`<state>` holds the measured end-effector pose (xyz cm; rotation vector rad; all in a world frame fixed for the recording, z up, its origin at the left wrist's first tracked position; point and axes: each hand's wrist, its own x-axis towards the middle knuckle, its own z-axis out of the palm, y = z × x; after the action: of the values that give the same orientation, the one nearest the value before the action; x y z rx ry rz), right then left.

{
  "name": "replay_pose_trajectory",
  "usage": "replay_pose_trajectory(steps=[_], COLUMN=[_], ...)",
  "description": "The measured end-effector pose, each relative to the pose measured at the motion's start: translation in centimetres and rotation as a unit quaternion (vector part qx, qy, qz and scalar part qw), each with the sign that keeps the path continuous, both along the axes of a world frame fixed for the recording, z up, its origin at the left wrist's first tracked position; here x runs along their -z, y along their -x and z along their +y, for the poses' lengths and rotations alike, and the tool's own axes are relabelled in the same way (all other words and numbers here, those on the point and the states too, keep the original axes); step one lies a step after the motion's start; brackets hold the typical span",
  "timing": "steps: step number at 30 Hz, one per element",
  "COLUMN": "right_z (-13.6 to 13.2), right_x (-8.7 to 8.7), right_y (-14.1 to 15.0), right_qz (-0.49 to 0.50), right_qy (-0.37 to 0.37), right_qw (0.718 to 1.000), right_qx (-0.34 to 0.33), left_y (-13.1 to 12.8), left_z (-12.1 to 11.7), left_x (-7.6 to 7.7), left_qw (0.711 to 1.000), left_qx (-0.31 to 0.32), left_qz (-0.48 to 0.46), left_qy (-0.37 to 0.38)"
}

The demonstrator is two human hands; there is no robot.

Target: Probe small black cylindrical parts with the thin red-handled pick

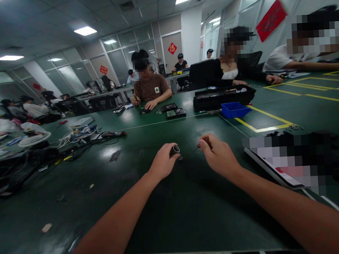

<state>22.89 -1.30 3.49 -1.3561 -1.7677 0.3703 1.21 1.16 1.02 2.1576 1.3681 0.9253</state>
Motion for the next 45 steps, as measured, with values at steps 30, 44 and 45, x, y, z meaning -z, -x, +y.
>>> replay_pose_trajectory(steps=[30, 44, 45], right_z=[-0.3, -0.2, -0.2], right_x=[-0.1, 0.2, 0.2], right_y=[0.1, -0.2, -0.2], right_qz=[0.029, 0.031, 0.029], right_qy=[0.008, 0.019, 0.021], right_qw=[0.999, 0.999, 0.999], right_qx=[-0.019, -0.017, -0.016], left_y=[0.6, 10.6, 11.7], left_z=[2.3, 2.9, 2.7], left_x=[-0.8, -3.1, -3.3], left_qw=[0.983, 0.866, 0.861], left_qx=[0.053, -0.176, -0.194], left_qz=[0.159, -0.411, -0.419], left_qy=[0.072, 0.225, 0.213])
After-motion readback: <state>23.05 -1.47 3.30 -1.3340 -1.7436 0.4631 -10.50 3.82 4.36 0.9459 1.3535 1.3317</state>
